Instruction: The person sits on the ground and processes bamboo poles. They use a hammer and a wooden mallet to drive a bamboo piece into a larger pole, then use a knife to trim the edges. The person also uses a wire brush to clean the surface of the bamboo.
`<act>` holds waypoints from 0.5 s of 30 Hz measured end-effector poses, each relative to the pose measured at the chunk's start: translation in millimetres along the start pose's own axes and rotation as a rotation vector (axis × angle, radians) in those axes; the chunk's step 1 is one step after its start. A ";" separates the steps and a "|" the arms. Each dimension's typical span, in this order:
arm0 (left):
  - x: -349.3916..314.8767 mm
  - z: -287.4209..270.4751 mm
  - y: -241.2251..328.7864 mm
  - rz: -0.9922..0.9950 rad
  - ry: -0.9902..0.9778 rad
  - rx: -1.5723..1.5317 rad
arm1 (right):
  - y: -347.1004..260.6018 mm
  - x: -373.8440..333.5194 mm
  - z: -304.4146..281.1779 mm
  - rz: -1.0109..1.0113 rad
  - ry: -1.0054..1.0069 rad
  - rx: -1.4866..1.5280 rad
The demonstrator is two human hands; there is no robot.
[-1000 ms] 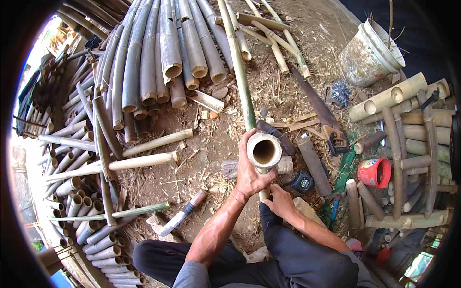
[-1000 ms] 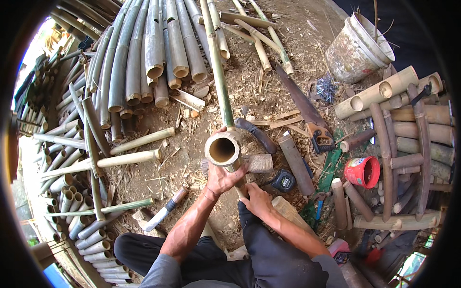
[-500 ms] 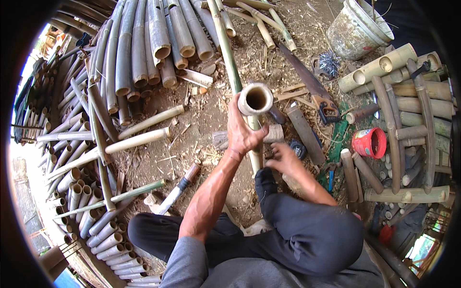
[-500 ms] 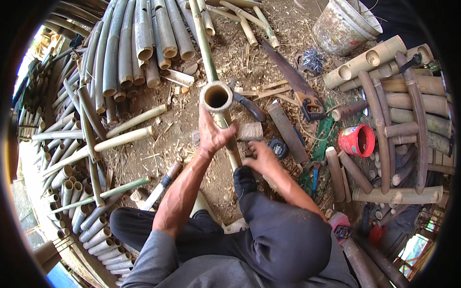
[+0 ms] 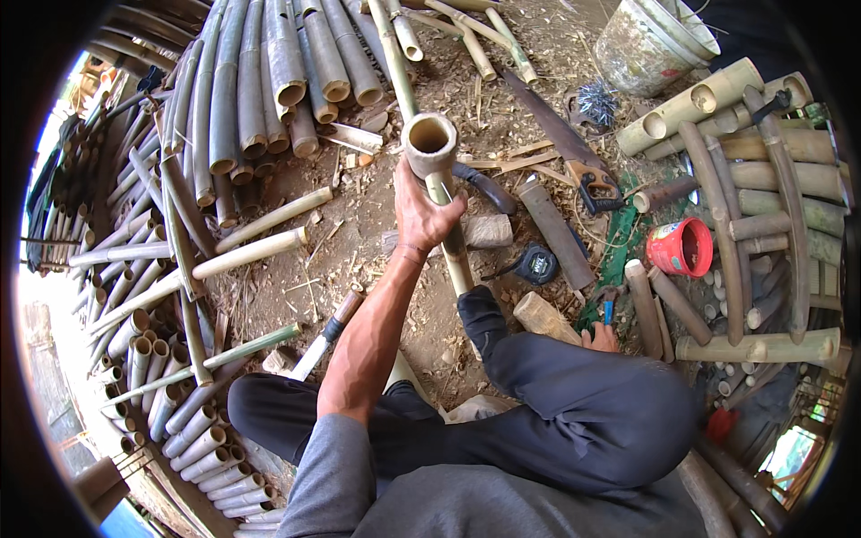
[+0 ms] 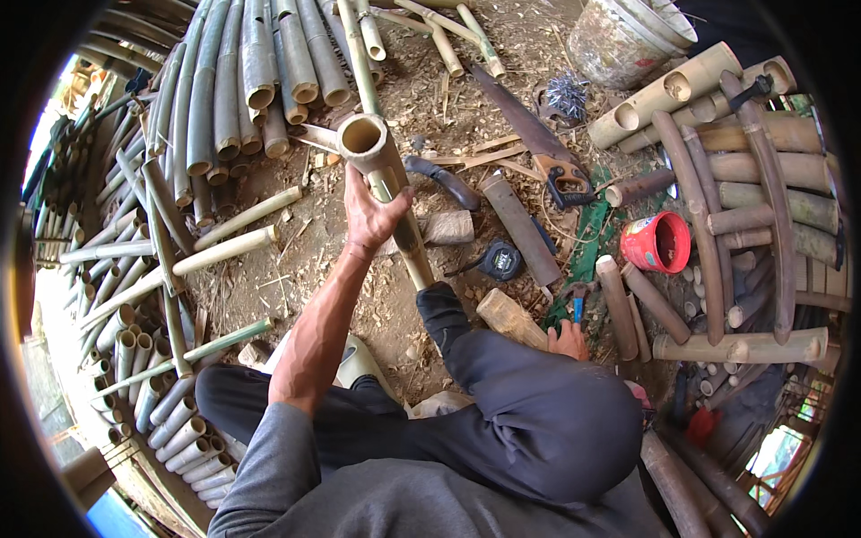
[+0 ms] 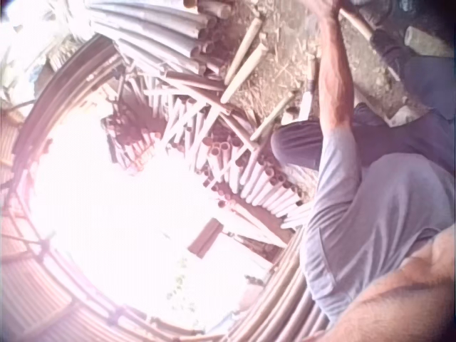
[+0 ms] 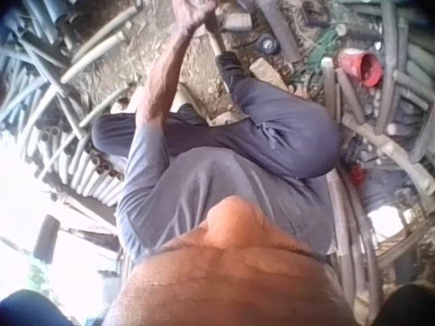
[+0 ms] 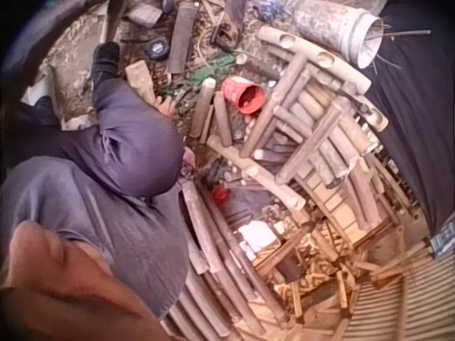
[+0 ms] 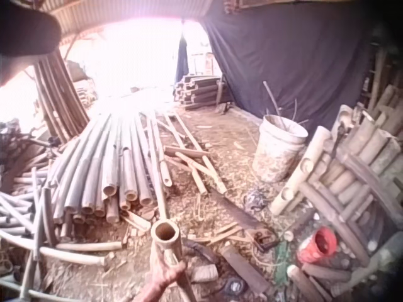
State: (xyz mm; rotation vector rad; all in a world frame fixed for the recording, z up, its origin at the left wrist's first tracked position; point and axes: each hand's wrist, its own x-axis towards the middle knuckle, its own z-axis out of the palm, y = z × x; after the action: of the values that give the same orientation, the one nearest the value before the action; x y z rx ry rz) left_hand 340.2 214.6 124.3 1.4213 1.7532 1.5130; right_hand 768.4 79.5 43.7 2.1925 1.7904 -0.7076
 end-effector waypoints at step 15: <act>-21.0 -19.9 9.1 -0.090 -0.101 -0.045 | 15.2 5.5 -4.6 -0.267 0.034 0.272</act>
State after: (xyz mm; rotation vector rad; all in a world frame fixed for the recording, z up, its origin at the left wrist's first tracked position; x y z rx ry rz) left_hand 335.7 185.8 132.8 1.3536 1.6897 1.4006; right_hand 784.8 82.8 43.0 2.1560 2.1413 -1.0311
